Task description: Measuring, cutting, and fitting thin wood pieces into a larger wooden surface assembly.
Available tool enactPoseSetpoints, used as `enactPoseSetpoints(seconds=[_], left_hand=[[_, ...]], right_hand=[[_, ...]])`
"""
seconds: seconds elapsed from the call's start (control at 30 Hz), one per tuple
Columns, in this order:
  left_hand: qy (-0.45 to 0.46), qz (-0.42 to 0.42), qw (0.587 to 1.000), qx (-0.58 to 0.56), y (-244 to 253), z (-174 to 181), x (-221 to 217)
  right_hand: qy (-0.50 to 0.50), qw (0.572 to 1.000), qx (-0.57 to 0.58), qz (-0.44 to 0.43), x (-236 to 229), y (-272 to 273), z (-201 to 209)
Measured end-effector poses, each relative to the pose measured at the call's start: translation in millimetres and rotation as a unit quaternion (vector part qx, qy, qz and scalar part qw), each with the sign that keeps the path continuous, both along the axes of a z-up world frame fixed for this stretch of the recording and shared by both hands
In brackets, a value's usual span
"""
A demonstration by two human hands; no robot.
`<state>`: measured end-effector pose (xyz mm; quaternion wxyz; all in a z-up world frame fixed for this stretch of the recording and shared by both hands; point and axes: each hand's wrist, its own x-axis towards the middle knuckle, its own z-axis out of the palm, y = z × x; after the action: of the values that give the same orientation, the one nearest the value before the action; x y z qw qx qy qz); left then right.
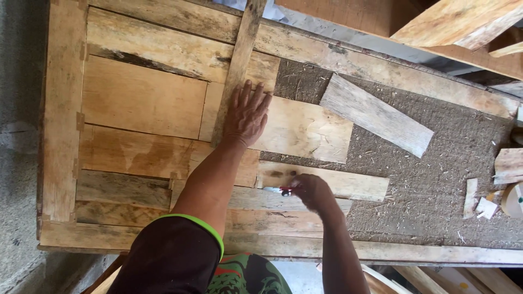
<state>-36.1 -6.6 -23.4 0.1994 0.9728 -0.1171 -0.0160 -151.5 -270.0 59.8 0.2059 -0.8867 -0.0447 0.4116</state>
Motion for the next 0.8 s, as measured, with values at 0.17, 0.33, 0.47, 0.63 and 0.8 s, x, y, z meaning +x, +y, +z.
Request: enactPoseSetpoints(seconds=[0.17,0.33,0.47,0.63,0.8], left_hand=[[0.015,-0.003,1.000,0.015,-0.7,-3.5,0.3],[0.024,0.002,0.999,0.027,-5.2,-9.2,1.3],[0.040,-0.003,0.997,0.060,-3.3,8.5,2.9],[0.039,0.000,0.997,0.062,-4.3,6.4,2.6],[0.021,0.001,0.998,0.053,-4.8,1.1,1.2]], right_hand=[[-0.033,0.998,-0.017,0.052,21.7,-6.3,7.1],[-0.199,0.972,-0.122,-0.026,113.2,-75.9,17.3],[-0.260,0.931,-0.233,0.104,182.1,-138.5,4.3],[-0.185,0.951,-0.211,0.128,208.6,-150.2,14.3],[-0.185,0.954,-0.196,0.133,213.9,-157.5,15.3]])
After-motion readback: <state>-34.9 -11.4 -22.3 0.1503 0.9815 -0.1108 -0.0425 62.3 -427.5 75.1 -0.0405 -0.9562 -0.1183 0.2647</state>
